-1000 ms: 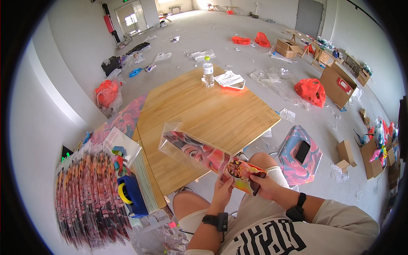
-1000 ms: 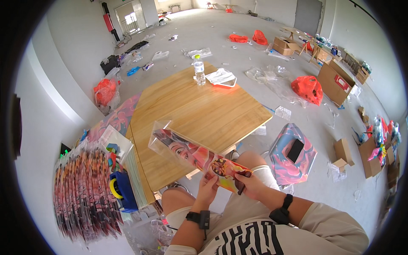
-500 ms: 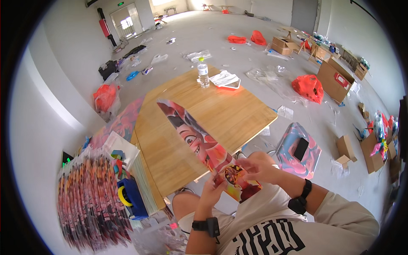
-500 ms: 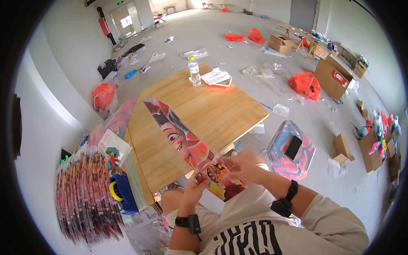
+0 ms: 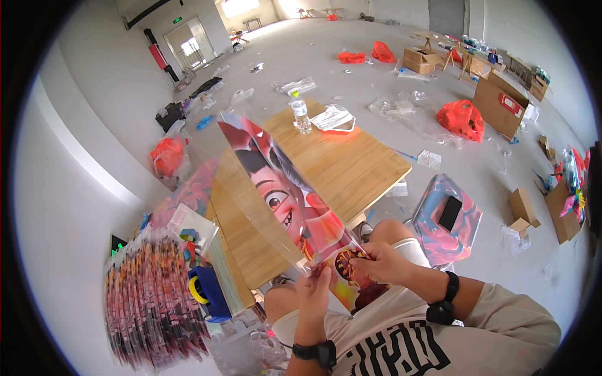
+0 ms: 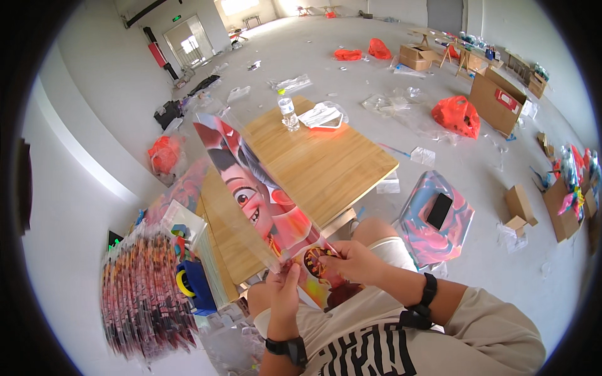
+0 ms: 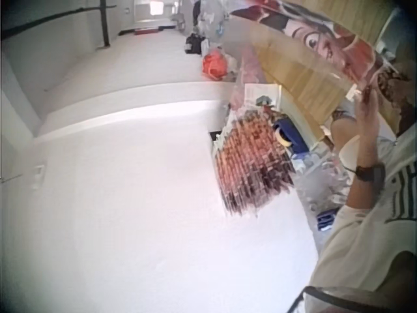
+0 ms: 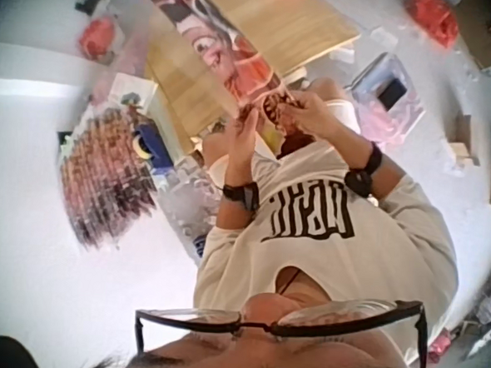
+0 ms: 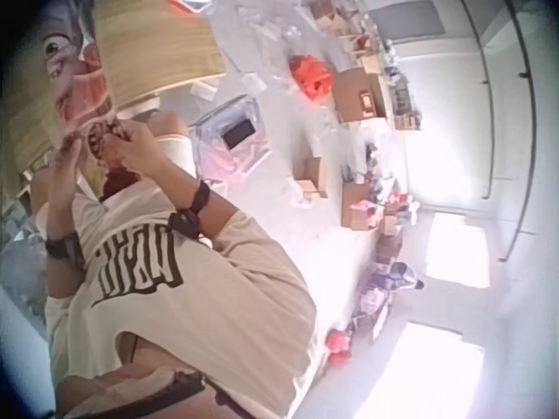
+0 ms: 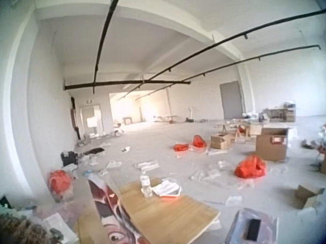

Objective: The person folds a kite, slides it into a plastic sleeve, and places it onto a stack before unfolding a new kite to attach a plastic rod with tape.

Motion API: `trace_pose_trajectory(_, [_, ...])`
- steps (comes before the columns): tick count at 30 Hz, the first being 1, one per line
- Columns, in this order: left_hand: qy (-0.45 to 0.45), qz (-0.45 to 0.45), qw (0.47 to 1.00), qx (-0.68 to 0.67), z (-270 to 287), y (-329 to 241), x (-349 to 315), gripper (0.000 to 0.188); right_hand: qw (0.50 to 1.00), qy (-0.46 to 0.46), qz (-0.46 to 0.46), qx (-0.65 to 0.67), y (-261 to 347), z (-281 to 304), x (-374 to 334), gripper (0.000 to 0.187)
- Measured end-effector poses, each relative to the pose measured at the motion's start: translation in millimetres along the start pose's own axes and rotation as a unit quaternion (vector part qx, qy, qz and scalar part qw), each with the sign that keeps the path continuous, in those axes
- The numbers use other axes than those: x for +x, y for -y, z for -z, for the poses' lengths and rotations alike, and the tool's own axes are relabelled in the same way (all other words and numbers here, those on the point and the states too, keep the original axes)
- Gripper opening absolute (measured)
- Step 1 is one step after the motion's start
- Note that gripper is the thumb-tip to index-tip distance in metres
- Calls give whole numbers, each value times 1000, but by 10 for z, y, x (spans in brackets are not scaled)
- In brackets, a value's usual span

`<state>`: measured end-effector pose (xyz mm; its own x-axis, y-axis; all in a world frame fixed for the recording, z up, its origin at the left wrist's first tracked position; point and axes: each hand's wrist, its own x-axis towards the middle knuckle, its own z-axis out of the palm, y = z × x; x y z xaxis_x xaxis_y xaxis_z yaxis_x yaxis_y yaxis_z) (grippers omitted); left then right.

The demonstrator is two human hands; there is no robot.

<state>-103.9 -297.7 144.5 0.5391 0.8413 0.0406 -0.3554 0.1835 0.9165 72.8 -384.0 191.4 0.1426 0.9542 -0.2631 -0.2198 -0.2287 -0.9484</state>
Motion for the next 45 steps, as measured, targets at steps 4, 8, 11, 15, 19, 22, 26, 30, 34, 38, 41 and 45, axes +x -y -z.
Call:
trace_pose_trajectory(4, [-87, -93, 990, 66, 2, -29, -32, 32, 998, -22, 61, -25, -91, -15, -41, 16])
trace_pose_trajectory(8, [-104, -176, 973, 103, -225, -211, -92, 41, 995, -44, 78, -53, -8, -48, -166, 20])
trace_pose_trajectory(11, [-113, -205, 961, 146, -217, -221, -151, 52, 993, -70, 83, -35, 26, -71, -209, 21])
trace_pose_trajectory(15, [-100, -242, 937, 233, -203, -200, -157, 55, 992, -76, 84, -56, 37, -71, -237, 21])
trace_pose_trajectory(19, [-107, -298, 912, 262, -205, -182, -111, 54, 991, -75, 74, -81, 11, -69, -242, 21])
trace_pose_trajectory(22, [-120, -283, 910, 278, -149, -145, -128, 53, 989, -76, 106, -76, -44, -83, -217, 21])
trace_pose_trajectory(26, [-128, -271, 911, 284, -144, -186, -140, 52, 986, -82, 101, -101, 23, -118, -241, 21])
trace_pose_trajectory(30, [-126, -267, 908, 296, -101, -174, -120, 45, 986, -78, 112, -95, -42, -112, -203, 22])
trace_pose_trajectory(34, [-128, -261, 922, 257, -104, -164, -120, 34, 985, -82, 124, -88, -32, -122, -202, 22])
trace_pose_trajectory(38, [-91, -233, 919, 306, -34, -184, -133, 24, 985, -84, 110, -100, -43, -90, -198, 22])
trace_pose_trajectory(41, [-55, -326, 884, 330, -18, -122, -89, 14, 986, -84, 88, -112, -58, -90, -184, 22])
trace_pose_trajectory(45, [-58, -273, 958, 65, -133, -100, -95, 21, 984, -87, 125, -93, -14, -105, -191, 18])
